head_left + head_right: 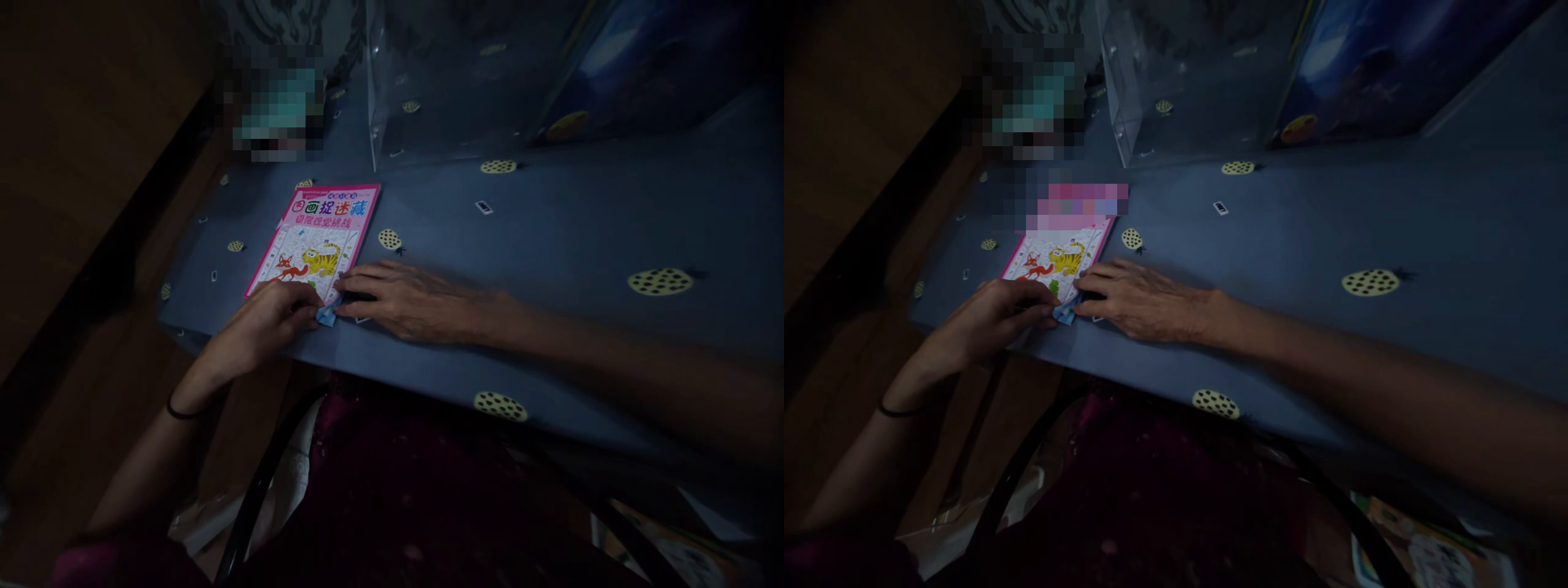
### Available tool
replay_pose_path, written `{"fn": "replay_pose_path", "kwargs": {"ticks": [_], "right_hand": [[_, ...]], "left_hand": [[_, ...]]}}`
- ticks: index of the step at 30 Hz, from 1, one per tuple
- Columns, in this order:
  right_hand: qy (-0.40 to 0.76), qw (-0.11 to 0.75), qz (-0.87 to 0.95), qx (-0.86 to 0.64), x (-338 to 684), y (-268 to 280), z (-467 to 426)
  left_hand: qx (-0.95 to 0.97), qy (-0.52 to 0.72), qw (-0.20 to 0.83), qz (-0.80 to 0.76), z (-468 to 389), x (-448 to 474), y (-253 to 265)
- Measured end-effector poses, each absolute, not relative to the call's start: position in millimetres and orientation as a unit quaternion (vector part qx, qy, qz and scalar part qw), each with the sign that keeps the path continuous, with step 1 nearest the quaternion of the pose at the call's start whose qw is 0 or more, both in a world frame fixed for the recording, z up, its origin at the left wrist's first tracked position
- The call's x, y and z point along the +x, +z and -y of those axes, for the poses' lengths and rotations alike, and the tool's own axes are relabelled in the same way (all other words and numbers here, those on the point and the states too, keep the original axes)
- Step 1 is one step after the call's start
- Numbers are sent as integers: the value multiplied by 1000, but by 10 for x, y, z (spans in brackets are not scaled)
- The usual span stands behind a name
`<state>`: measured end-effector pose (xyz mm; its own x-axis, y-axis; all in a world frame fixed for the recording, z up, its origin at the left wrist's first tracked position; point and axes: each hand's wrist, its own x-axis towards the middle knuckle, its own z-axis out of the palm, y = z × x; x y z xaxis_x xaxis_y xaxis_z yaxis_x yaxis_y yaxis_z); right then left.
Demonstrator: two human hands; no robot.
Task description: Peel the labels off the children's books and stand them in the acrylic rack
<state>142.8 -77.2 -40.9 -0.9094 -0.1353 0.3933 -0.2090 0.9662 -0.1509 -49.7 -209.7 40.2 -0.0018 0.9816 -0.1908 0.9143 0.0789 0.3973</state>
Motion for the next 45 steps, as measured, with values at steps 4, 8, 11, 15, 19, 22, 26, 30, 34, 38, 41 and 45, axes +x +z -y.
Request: {"fn": "replay_pose_path", "kwargs": {"ticks": [4, 8, 11, 15, 19, 22, 26, 30, 34, 38, 41, 45], "right_hand": [[96, 196, 972, 87, 1433, -403, 773], [103, 199, 970, 90, 1434, -406, 772], [118, 207, 967, 91, 1426, -421, 770], [137, 200, 967, 74, 1423, -428, 795], [111, 159, 979, 57, 1441, -398, 868], [98, 127, 986, 41, 1456, -378, 918], [94, 115, 988, 34, 1461, -332, 952], [77, 97, 991, 45, 1457, -263, 971], [58, 88, 994, 33, 1463, -234, 984], [82, 84, 993, 26, 1484, -216, 988], [100, 87, 991, 23, 1490, -206, 987], [105, 76, 991, 25, 1480, -210, 978]], "left_hand": [[667, 81, 211, -710, 2113, -493, 397], [653, 105, 243, -709, 2123, -492, 381], [650, 116, 263, -704, 2125, -495, 371], [637, 134, 288, -702, 2132, -529, 354], [637, 147, 244, -717, 2149, -635, 310], [633, 142, 141, -748, 2162, -739, 251], [635, 125, 32, -762, 2158, -848, 132], [640, 124, -11, -758, 2123, -920, -7], [639, 143, -8, -756, 2102, -979, -85], [616, 196, 51, -761, 2101, -1053, -96], [580, 223, 46, -782, 2121, -1123, -116], [540, 247, 42, -803, 2163, -1227, -156]]}}
